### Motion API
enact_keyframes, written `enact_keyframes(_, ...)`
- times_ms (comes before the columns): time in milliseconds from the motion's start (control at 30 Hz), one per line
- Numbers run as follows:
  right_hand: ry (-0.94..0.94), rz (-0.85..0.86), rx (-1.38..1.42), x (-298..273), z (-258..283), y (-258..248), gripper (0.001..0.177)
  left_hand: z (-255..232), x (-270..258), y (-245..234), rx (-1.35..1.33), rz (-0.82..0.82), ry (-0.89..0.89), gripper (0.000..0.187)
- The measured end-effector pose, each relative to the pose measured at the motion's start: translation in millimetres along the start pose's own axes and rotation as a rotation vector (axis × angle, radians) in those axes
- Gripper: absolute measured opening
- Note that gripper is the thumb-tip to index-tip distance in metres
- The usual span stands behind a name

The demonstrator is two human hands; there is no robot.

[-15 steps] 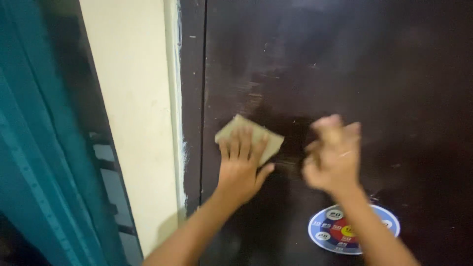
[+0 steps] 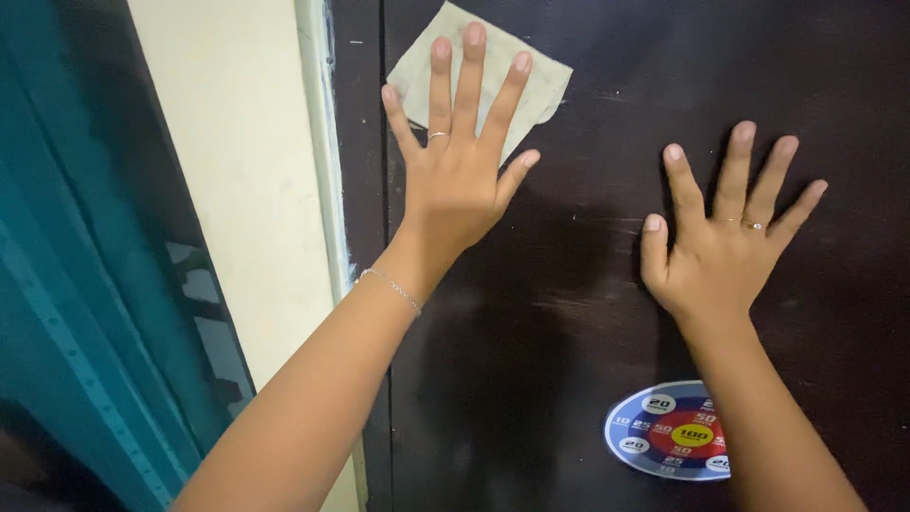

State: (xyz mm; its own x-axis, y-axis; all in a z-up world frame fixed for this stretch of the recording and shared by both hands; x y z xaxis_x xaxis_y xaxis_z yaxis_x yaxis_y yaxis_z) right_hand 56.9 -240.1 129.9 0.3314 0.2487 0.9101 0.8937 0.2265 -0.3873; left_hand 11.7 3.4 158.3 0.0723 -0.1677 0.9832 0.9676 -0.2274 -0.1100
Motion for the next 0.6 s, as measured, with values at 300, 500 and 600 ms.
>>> enact_keyframes(300,-0.029,-0.027,-0.014,-2.2,0.5,-0.3,0.059,-20.5,-121.2,21.2,-0.074,0.337,-0.047,0.078)
enact_keyframes(500,-0.101,-0.173,-0.091,-6.7,-0.5,2.6,0.058,-68.3,-343.2,67.3,-0.096,0.575,0.149,0.062)
enact_keyframes(600,-0.09,-0.182,-0.063,-5.5,2.1,-1.4,0.058,-69.2,-354.7,74.4,-0.053,0.548,0.11,0.06)
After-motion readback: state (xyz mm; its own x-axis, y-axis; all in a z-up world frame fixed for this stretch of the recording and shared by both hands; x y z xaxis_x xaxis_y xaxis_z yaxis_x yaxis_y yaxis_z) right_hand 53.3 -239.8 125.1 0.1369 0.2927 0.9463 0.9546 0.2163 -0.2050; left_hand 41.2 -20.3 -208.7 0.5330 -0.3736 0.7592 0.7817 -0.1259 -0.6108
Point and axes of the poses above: each hand's wrist, its own x-axis towards the middle knuckle, its own y-axis out of the palm, z = x × y, the point moved 9 cm from there along x, towards the middle knuckle, and after that the axes turned 4 degrees about -x, right-handed, at the moved point
